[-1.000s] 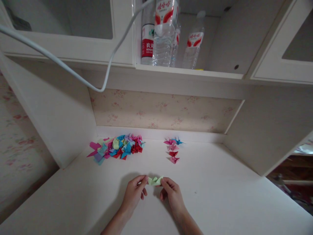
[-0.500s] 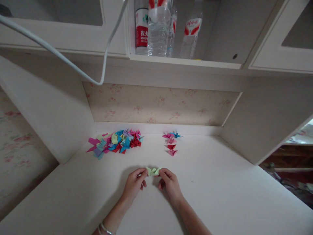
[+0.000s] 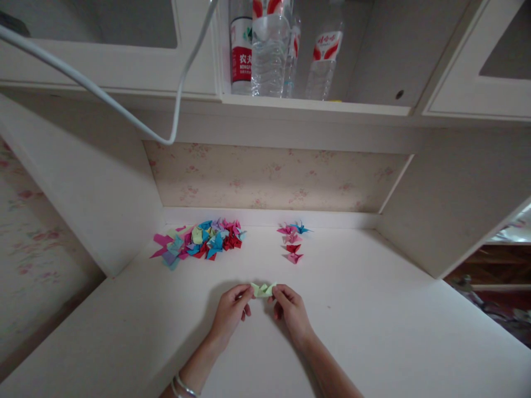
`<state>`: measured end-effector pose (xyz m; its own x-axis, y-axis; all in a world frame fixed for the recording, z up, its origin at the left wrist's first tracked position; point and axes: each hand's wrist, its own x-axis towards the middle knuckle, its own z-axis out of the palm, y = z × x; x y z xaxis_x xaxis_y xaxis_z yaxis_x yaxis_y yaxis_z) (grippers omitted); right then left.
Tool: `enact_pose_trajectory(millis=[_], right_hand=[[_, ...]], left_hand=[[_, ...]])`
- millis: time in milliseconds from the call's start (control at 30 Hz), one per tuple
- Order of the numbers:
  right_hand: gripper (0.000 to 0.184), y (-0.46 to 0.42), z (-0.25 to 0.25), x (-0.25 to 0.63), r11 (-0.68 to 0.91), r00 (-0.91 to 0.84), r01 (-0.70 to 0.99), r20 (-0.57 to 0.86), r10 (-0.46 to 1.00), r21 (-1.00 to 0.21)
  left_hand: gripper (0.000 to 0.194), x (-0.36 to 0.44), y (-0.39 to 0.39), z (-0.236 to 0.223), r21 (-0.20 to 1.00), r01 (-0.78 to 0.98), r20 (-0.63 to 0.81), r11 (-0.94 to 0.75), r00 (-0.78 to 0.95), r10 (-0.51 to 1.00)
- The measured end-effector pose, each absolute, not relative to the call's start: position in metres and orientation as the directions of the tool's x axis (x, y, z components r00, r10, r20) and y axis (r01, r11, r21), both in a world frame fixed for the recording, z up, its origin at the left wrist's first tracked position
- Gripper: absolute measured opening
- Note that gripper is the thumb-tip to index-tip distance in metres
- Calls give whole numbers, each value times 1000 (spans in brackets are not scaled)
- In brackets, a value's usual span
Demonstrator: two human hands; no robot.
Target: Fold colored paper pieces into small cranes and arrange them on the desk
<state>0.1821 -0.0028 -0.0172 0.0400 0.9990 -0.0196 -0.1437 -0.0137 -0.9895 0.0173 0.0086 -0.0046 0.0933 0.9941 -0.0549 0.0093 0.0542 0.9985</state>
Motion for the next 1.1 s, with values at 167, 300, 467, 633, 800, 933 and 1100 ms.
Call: enact_pose_trajectory(millis=[167, 300, 467, 633, 800, 933, 1100], right_hand=[[34, -3, -19, 182, -20, 39, -170, -27, 999, -985], [34, -3, -18, 182, -21, 35, -172, -27, 999, -985], [36, -2, -18, 182, -7, 31, -154, -12, 999, -988], [36, -1, -20, 182, -12, 29, -160, -16, 999, -987], [35, -2, -18, 183, -14, 19, -158, -17, 1000, -987], [36, -3, -17, 183, -13, 24, -167, -18, 1000, -986], [39, -2, -18, 182, -10, 36, -181, -16, 999, -983]], left_hand=[[39, 18, 8, -1, 998, 27, -55, 53, 95, 994], [39, 18, 8, -1, 998, 32, -64, 61, 82, 995], [38, 17, 10, -6, 999, 36, -44, 41, 94, 995], [40, 17, 11, -8, 999, 28, -49, 47, 93, 994], [41, 17, 10, -7, 998, 31, -51, 48, 93, 994], [41, 17, 9, -6, 998, 27, -55, 53, 90, 994], [40, 17, 8, -4, 998, 29, -57, 54, 98, 994]])
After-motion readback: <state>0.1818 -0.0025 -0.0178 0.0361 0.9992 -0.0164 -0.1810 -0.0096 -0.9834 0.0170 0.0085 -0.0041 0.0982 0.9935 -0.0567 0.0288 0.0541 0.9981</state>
